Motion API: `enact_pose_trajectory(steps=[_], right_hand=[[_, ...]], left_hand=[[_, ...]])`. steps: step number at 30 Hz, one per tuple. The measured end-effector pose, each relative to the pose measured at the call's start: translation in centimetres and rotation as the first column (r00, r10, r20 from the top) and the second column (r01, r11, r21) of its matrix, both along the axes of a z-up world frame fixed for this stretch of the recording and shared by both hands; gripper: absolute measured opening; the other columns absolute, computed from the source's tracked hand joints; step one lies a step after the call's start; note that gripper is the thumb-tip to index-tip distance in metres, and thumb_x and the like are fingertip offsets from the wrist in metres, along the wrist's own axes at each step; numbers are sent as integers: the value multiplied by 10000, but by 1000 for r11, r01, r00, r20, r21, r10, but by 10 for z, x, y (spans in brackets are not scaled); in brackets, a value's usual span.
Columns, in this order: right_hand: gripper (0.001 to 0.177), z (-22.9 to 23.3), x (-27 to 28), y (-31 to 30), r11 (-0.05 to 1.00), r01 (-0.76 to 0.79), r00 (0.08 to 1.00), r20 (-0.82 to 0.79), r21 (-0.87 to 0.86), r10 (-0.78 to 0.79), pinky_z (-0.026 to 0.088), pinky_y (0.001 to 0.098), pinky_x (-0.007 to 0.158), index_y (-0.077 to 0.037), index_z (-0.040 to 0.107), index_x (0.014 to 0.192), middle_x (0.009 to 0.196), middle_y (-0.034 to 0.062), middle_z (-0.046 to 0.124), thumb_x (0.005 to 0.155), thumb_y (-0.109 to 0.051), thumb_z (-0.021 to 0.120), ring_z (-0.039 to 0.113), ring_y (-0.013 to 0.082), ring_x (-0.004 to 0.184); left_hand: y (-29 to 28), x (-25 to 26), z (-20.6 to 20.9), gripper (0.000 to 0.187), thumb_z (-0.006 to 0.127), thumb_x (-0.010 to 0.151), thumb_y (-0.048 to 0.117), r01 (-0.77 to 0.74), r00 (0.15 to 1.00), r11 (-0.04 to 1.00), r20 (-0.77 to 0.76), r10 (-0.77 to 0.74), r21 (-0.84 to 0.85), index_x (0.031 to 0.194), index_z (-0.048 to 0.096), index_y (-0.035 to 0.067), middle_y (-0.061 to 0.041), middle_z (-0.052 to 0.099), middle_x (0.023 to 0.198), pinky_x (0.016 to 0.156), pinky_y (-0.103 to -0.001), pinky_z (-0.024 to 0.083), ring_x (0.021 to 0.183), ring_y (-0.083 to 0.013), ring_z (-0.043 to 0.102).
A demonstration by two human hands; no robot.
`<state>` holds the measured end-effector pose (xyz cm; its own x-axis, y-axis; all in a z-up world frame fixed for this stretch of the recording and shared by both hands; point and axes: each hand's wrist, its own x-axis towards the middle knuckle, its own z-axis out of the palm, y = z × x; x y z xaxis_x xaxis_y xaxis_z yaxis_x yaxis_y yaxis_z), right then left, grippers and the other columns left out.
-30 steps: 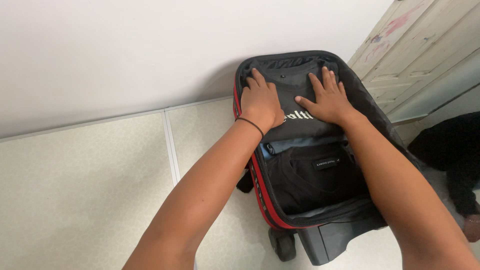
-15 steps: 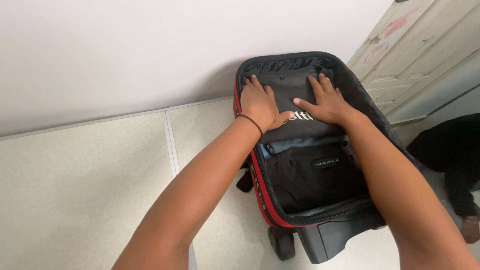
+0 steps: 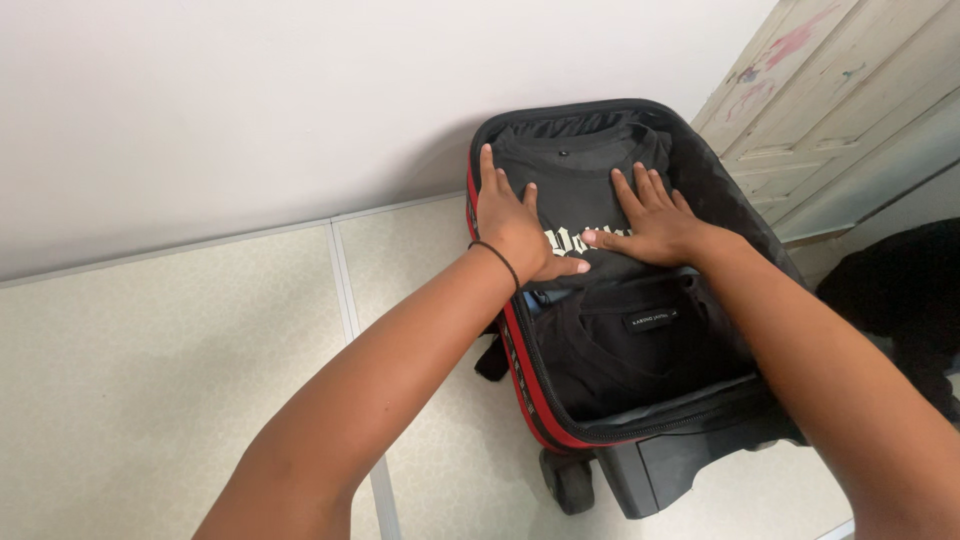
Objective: The person folds a black t-shirt by hand on a white table, tucking the bottom and folding the sleeves and sides toward the middle. They roll the shirt into a rectangle, place it inside a red suitcase, and then pick up another black garment from a chair to begin folding it.
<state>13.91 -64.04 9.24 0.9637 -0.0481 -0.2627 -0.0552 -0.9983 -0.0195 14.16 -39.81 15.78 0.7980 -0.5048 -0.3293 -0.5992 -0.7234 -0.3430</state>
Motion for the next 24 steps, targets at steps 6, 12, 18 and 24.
enact_pose_trajectory(steps=[6,12,18,24], right_hand=[[1287,-9,0,-3,998,-53,998,44,-46,55,90,590,1216,-105,-22,1629,1669,278,-59,736,-956,346,-65,401,1562],[1294,-3,-2,-2,997,-42,993,110,70,34,119,580,1221,-107,108,1629,1667,275,15,695,-948,417,4,412,1549],[1266,8,5,-5,997,-21,959,284,69,1,148,577,1276,-98,345,1586,1673,234,199,648,-937,486,117,385,1587],[1313,-14,23,-12,994,-99,971,222,55,84,41,612,1208,-94,144,1624,1668,277,-11,683,-946,477,-68,418,1552]], left_hand=[[-5,-3,1,1356,203,734,1047,-38,999,997,-6,38,69,1628,107,32,-293,231,1629,1105,-672,-181,1543,-449,89],[-2,7,2,1413,346,635,1069,-35,999,994,-30,32,-107,1619,233,61,-325,345,1573,1164,-686,-80,1505,-461,232],[6,29,-1,1464,436,521,1123,29,998,977,61,-17,-211,1536,400,69,-339,323,1575,1166,-587,64,1521,-487,203],[3,26,3,1516,386,505,1125,15,1000,994,-5,-16,-110,1620,229,110,-356,394,1526,1210,-573,22,1500,-480,258]])
